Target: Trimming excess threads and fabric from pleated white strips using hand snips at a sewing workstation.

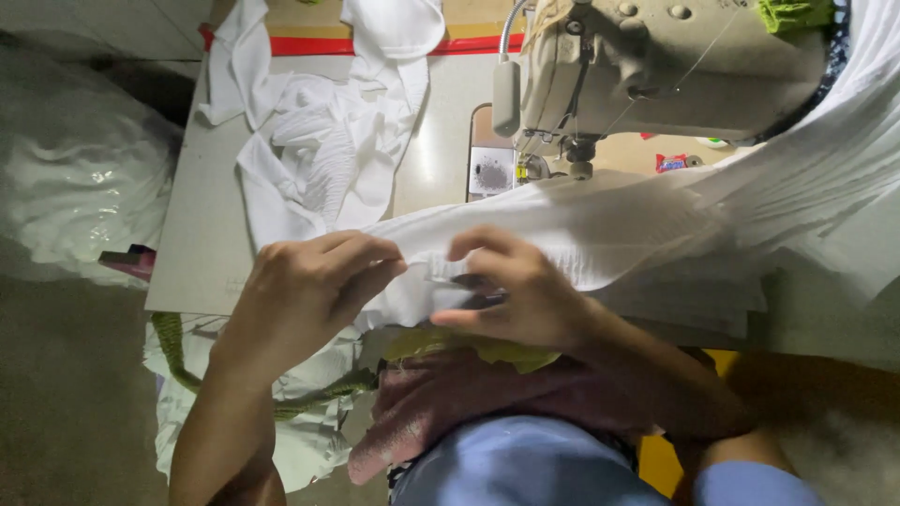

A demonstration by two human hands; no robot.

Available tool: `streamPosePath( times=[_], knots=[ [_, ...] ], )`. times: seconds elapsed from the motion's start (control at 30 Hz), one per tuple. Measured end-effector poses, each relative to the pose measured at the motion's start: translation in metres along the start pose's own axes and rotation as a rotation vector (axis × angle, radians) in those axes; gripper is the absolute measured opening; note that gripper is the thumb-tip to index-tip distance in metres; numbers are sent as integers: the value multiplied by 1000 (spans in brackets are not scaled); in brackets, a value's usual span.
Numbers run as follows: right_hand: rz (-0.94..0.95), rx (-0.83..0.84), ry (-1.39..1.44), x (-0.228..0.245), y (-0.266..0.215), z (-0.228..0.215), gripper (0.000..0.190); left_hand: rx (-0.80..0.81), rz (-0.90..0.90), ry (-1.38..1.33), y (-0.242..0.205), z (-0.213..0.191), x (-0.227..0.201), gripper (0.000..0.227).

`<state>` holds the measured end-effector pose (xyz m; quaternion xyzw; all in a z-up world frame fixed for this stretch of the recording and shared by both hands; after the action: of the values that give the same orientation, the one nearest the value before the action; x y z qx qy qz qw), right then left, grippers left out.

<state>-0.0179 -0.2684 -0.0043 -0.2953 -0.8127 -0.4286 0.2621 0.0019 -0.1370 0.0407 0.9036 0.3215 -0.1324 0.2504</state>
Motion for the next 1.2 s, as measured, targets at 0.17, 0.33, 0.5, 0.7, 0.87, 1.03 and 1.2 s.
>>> streamPosePath(
  times=[0.17,0.33,0.5,0.7,0.87,1.03,1.2],
  knots=[
    [1,-8,-603,-46,-35,12,17,-58,-106,130,-24,-21,27,17],
    [84,-23,-722,-43,-75,-35,30,-79,-229,185,-51,-23,56,13],
    [281,174,-974,-100,-172,-75,39,-43,-350,234,-59,-15,78,12],
    [766,-284,-409,-80,-197,-171,25,17,-459,90,-79,-17,101,9],
    [709,-354,-483,-92,-191,-204,32,-32,-596,-229,-83,-4,136,7],
    [588,-243,-1181,-123,-180,-188,10,211,-720,-182,-51,42,137,22],
    [760,-80,-1361,-66,-141,-153,50,104,-645,-252,-44,46,139,17]
  ],
)
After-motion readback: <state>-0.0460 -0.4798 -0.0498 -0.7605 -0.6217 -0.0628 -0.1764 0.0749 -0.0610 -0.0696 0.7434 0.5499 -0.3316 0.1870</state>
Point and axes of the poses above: each hand's wrist, its own y-axis towards the middle knuckle, its own z-axis out of the palm, x = y × z, the point moved 7 cm from there along y, towards the middle knuckle, and after that the axes turned 1 degree about -x, right-handed, at the moved point
